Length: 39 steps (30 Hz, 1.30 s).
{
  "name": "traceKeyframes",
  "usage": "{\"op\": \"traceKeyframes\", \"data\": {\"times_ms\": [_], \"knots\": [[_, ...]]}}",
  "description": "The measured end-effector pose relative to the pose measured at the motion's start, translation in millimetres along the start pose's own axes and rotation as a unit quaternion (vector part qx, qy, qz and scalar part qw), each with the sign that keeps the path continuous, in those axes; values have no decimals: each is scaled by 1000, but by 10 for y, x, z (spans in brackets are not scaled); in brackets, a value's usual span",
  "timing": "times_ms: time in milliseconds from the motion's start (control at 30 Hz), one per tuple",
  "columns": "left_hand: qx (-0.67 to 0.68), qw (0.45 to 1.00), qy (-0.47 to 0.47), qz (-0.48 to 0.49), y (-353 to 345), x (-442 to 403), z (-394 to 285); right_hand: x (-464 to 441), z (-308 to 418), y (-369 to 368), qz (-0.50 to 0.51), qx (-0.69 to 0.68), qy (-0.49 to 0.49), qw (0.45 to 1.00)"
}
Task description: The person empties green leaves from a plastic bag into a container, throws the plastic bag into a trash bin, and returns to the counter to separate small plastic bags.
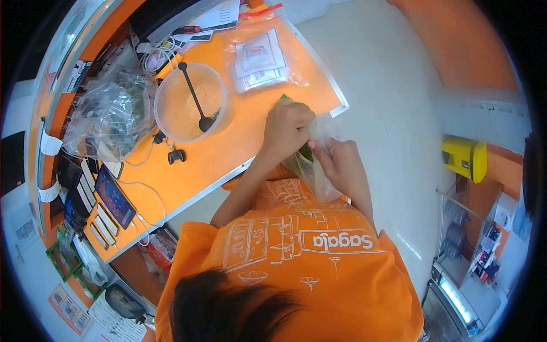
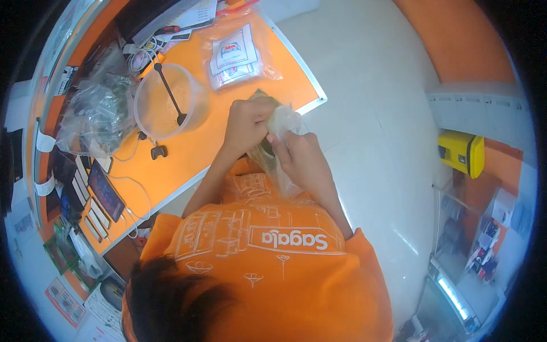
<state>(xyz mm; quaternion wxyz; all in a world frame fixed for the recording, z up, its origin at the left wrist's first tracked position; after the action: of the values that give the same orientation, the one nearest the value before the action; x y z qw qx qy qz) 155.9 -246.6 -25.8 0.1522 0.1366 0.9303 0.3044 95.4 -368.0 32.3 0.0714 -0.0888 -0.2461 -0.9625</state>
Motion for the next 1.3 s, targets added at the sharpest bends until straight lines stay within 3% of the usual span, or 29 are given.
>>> {"op": "traceKeyframes", "data": {"times_ms": [133, 233, 533, 667, 1000, 1267, 1300], "knots": [[117, 991, 64, -20, 47, 43, -51, 45, 11, -67, 0, -14, 51, 999], [223, 960, 168, -22, 12, 93, -79, 67, 13, -111, -4, -15, 74, 997], [251, 926, 233, -158, -35, 78, -46, 12, -57, -165, 16, -28, 170, 985], [235, 925, 226, -195, -161, 100, 232, -19, -77, -148, 35, -23, 191, 981], [187, 921, 208, -273, -12, 4, 164, -104, -129, -59, 101, -50, 250, 962], [135, 918, 167, -333, -11, -9, 236, -178, -168, -4, 141, -73, 260, 952], [141, 919, 165, -330, -7, -3, 244, -195, -164, 22, 136, -66, 217, 965]]}}
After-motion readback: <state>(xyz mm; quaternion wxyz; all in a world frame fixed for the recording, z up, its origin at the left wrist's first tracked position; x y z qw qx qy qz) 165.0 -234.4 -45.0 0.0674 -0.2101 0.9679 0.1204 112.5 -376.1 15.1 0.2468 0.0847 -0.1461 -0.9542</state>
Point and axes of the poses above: each hand's wrist, its own x-axis away from the middle knuckle, its own y-axis out of the back of the hand, z = x × y, the point moved 2 cm from there along -x, towards the middle knuckle, and after that the axes turned 10 degrees about -x, right-handed, at the moved point
